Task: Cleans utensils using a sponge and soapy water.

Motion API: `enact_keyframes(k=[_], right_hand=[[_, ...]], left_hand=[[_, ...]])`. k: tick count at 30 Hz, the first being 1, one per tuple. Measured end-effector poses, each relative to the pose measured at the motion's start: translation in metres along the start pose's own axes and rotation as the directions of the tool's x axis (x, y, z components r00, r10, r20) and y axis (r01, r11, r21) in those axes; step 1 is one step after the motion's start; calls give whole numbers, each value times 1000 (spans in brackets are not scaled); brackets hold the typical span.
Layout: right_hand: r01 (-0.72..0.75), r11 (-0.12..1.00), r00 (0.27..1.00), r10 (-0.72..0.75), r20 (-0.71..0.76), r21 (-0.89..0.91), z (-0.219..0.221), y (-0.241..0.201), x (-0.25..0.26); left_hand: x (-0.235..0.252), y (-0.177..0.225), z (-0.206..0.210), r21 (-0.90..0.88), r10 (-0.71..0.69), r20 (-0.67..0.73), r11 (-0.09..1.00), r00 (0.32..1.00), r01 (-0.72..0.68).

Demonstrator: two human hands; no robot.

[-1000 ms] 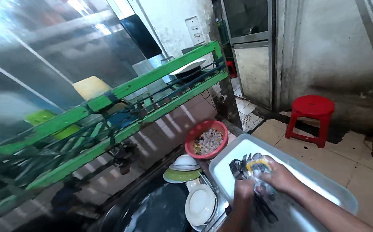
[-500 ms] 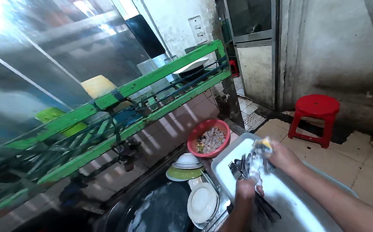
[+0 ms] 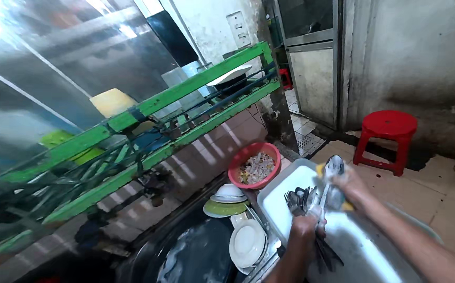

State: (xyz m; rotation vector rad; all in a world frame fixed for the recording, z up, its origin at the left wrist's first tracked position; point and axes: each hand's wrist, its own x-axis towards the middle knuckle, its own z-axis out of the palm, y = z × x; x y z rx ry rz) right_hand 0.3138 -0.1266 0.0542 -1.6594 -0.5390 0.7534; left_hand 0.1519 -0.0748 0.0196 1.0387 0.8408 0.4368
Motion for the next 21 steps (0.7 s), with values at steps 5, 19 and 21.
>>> enact_keyframes(k=[5,19,21], right_hand=[[-69,988,995,79,66,-141,4,3,-5],[301,566,614,501,610,-767,-20,6,-22],[212,621,714,429,554,-755,-33,-7,-17]], left_hand=[[1,-2,-11,-66,117,10,991,993,-116],[20,6,-8,-416,-26,5,909,1000,26],[21,7,-8,-381,-82,6,921,997,78]])
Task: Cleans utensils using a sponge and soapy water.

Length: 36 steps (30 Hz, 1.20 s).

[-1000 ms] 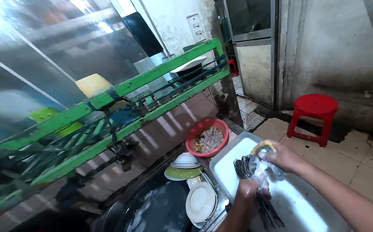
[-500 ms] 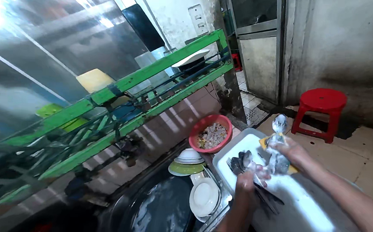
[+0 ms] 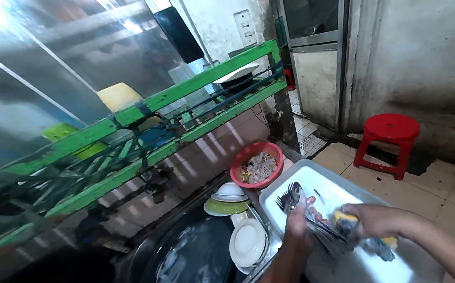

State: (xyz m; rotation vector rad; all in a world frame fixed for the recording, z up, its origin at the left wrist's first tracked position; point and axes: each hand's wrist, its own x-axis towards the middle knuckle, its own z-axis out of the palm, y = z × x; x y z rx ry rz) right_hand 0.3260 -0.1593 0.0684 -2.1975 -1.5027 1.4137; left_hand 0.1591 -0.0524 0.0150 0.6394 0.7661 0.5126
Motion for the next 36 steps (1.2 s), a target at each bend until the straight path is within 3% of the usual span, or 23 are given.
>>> enact_keyframes(k=[4,8,10,12,15,17,22,23,26,27,30,33,36], right_hand=[[151,906,953,-28,-300,394,-9,-8,3],[251,825,898,-3,-440,507,8,-9,19],[262,758,855,104,-508,597,9,-5,25],[301,694,811,174,-558,654,10,-4,30],[242,802,873,66,-484,546,24,-13,33],[222,885,881,-2,-473,409,27,-18,40],[230,923,738,43,-674,310,8,-23,52],[223,933,744,24,-668,282,13,-24,52],[121,978,894,-34,-448,167,25,-31,46],[102,985,906,-35,-422,138,23,-31,45],[114,981,798,2,-602,155,4,-23,50],[313,889,660,49,-749,334,-21,-15,50],[366,864,747,-51,-663,346,-20,-10,42]], left_hand=[[-10,-6,5,207,-148,80,970,986,129],[-14,-6,0,282,-212,143,945,967,166],[-19,-3,5,288,-174,110,948,979,136],[-20,-4,10,294,-51,27,955,998,41],[-16,-9,8,415,113,-128,909,985,-50],[-13,-12,4,490,148,-186,871,971,-39],[-16,-6,9,440,94,-229,898,969,17],[-15,-7,8,437,93,-241,899,966,23],[-14,-8,6,472,103,-277,881,955,42],[-14,-8,6,477,92,-274,878,957,52],[-11,-7,5,386,20,-208,920,978,64],[-13,-6,6,276,-40,-128,958,991,74],[-22,-7,5,219,-65,97,975,993,42]])
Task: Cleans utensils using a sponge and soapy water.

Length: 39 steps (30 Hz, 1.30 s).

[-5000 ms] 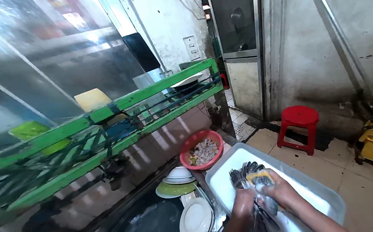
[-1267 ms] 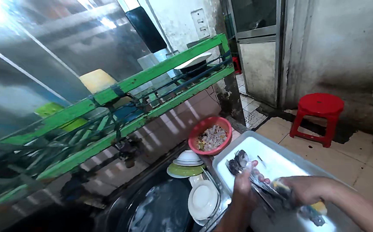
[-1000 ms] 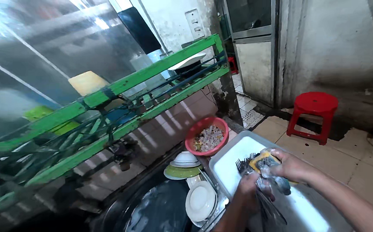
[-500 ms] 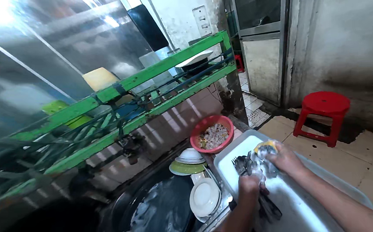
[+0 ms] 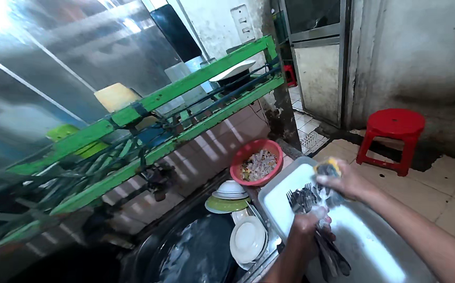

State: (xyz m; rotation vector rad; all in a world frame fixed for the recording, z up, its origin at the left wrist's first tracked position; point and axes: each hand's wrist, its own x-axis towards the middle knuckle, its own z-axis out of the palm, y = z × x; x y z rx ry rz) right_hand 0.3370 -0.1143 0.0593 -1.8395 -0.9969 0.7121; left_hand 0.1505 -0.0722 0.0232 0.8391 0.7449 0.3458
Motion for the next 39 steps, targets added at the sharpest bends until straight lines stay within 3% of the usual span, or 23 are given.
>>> enact_keyframes(k=[2,5,6,8,11,13,15,17,20,22,24,28,30,32,34,37,39], right_hand=[[-6,993,996,16,83,-118,-6,-10,-11],[37,999,976,-40,-216,-17,-18,-8,-12],[25,997,947,-1,-320,69,-22,-8,-9],[-40,978,921,117,-372,207,-18,-9,-9],[-181,965,968,209,-137,190,21,-3,-25],[-200,970,979,204,-18,141,35,1,-32],[-236,969,972,237,-2,68,20,-2,-26],[-291,952,947,300,116,-90,-6,-12,-17],[-149,883,832,356,426,-446,-18,-18,-14],[12,837,740,361,568,-547,0,-16,-23],[122,811,691,344,636,-572,17,-8,-34],[154,815,595,374,711,-558,18,29,-47],[81,822,654,382,653,-563,-1,32,-45],[-29,854,790,338,511,-520,-22,7,-40],[-92,950,909,202,365,-298,-28,-14,-36],[-39,996,952,61,301,-78,-13,-15,-31],[-97,995,975,96,201,-5,-4,-6,-27]], left_hand=[[-2,0,-1,41,27,95,999,995,-31],[2,-3,-7,156,66,110,984,992,-83],[3,-4,-6,179,71,72,980,995,-83],[4,-2,0,152,55,-35,987,998,-49],[6,-1,4,141,48,-117,990,992,-31],[5,-3,-1,190,141,-90,974,986,-122],[5,-4,-8,208,244,-47,951,969,-229],[10,-3,-15,168,304,-26,940,952,-296],[16,-4,-13,93,319,24,943,948,-319],[13,-3,-12,105,290,146,946,946,-307],[9,0,-12,123,217,206,962,954,-245],[17,4,-8,-230,150,25,963,988,-141],[21,8,-6,-265,82,-103,958,991,-106],[19,7,-6,-135,-11,-115,991,993,-5],[19,1,-8,22,-94,-4,995,996,94],[14,-3,-7,111,-144,190,986,971,124],[12,-3,-7,89,-128,204,990,971,112]])
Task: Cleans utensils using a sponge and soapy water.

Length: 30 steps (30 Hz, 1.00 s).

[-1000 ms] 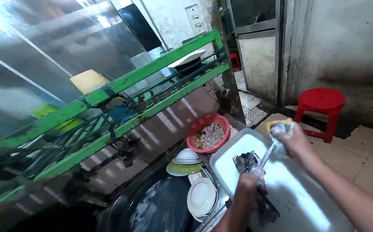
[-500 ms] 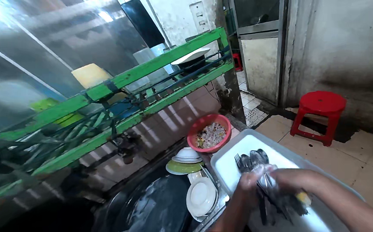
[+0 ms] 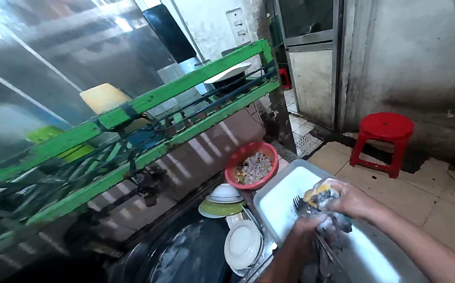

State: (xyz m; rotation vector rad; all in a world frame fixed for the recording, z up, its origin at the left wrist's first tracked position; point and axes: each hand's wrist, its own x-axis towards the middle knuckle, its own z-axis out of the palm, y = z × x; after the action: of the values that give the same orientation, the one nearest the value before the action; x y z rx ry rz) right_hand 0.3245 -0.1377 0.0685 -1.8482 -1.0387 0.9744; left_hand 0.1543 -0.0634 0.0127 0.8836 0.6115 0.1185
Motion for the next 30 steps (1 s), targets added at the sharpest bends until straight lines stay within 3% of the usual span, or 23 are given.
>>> enact_keyframes(k=[3,6,9,11,13,16,18,20,23,25,27,28,30], right_hand=[[-38,944,976,106,-191,328,-3,9,2],[29,818,992,45,-115,574,-4,14,-7],[28,905,997,-58,58,425,4,19,-5],[25,959,999,-37,38,281,5,14,-1],[-22,974,997,39,-71,225,1,6,2],[-34,955,978,92,-187,294,-2,5,4],[8,911,985,63,-158,413,1,11,-1],[35,894,997,0,-78,446,10,18,-6],[65,980,997,-72,30,186,22,17,-8],[-2,994,998,8,-58,107,22,10,-5],[-69,965,977,118,-180,255,19,6,2],[-68,948,971,135,-196,312,19,6,3],[-82,960,990,108,-85,268,24,7,0]], left_hand=[[2,2,3,-116,78,-196,988,978,-102],[5,1,-6,-79,171,-246,977,954,-196],[-1,-5,-10,2,122,-64,993,991,-122],[-5,-3,-5,3,38,-5,999,999,-38],[-7,-1,-1,-48,44,-50,998,998,-46],[-4,-7,-6,-84,198,-155,974,968,-212],[-1,-7,-9,-44,289,-231,951,929,-307],[-3,-7,-8,22,295,-274,954,915,-301],[-11,-8,3,171,247,-272,964,930,-206],[-10,-6,8,196,219,-270,966,938,-170],[-10,-4,7,195,264,-255,956,930,-218],[-10,-5,6,188,296,-275,950,915,-251],[-9,-7,5,149,347,-298,937,889,-316]])
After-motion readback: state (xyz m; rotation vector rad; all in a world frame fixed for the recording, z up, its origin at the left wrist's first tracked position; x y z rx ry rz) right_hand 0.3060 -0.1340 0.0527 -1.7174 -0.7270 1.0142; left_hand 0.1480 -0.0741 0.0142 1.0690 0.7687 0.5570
